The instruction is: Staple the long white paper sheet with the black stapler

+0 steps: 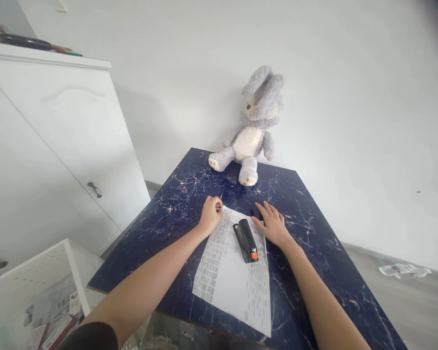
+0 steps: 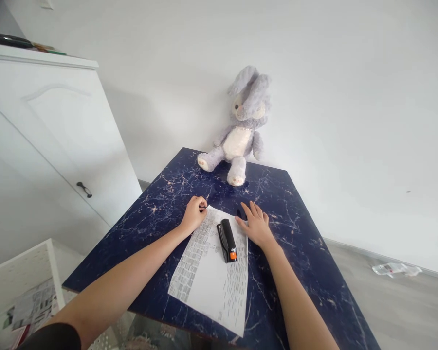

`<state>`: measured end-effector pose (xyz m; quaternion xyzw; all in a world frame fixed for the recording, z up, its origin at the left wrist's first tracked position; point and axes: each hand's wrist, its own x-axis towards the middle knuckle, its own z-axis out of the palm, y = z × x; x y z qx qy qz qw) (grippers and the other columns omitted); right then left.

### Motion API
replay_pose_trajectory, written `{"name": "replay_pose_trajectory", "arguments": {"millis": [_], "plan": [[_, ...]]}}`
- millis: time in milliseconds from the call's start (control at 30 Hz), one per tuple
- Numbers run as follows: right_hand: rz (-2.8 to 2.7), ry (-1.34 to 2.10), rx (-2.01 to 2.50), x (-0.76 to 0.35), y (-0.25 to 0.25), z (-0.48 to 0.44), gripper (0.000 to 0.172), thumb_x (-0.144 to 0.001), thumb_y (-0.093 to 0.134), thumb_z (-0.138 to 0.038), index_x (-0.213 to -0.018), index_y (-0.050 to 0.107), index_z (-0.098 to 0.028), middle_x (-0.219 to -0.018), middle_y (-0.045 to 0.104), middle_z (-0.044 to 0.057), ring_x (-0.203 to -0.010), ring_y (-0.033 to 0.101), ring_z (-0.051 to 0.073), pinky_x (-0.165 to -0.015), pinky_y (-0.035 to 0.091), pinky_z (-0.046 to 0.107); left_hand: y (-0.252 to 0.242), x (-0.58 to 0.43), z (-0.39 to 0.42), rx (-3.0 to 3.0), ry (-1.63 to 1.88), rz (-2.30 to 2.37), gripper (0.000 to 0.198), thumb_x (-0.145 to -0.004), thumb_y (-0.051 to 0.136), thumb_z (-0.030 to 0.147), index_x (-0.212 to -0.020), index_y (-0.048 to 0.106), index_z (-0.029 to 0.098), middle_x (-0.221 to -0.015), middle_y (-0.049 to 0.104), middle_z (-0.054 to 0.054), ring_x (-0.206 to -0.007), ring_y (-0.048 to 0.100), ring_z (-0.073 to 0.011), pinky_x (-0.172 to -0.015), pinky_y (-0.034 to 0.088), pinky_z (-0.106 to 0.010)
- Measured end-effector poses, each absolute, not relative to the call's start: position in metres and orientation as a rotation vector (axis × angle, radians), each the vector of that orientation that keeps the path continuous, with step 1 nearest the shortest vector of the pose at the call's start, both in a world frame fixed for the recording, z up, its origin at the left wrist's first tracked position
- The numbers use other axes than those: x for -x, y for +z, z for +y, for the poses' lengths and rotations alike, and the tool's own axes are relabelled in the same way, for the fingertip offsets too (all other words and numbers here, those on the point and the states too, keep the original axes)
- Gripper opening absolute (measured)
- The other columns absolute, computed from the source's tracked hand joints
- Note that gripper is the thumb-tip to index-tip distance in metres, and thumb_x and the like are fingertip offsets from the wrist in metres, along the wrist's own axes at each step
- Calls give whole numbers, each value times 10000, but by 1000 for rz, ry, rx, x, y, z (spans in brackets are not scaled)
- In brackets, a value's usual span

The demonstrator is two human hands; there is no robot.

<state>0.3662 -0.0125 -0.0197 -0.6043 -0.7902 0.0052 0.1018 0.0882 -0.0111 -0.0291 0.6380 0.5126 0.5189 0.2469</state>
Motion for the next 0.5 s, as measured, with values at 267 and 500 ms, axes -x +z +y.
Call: {"name": "replay_pose_trajectory", "arguments": {"millis": [267,500], "plan": [[-2418,31,1871,-351,-23,-15,760,-984,339,-697,-1616,271,-280,-1680,203,190,-1550,173,370,-1156,189,708,-27,-90,-12,-1728,1444,1448,271,-725,550,-58,-828,600,188,-941,517,-38,-881,583,-168,-816,534,-326],[-2200,-26,1883,-347,-13,-11,814,-930,407,-757,-1568,379,-252,-1689,161,183,-1537,170,402,-1173,208,654,-27,-89,-10,-1663,1503,1434,203,-781,564,-10,-799,594,190,-919,537,-37,-854,591,-170,-818,515,-335]]}}
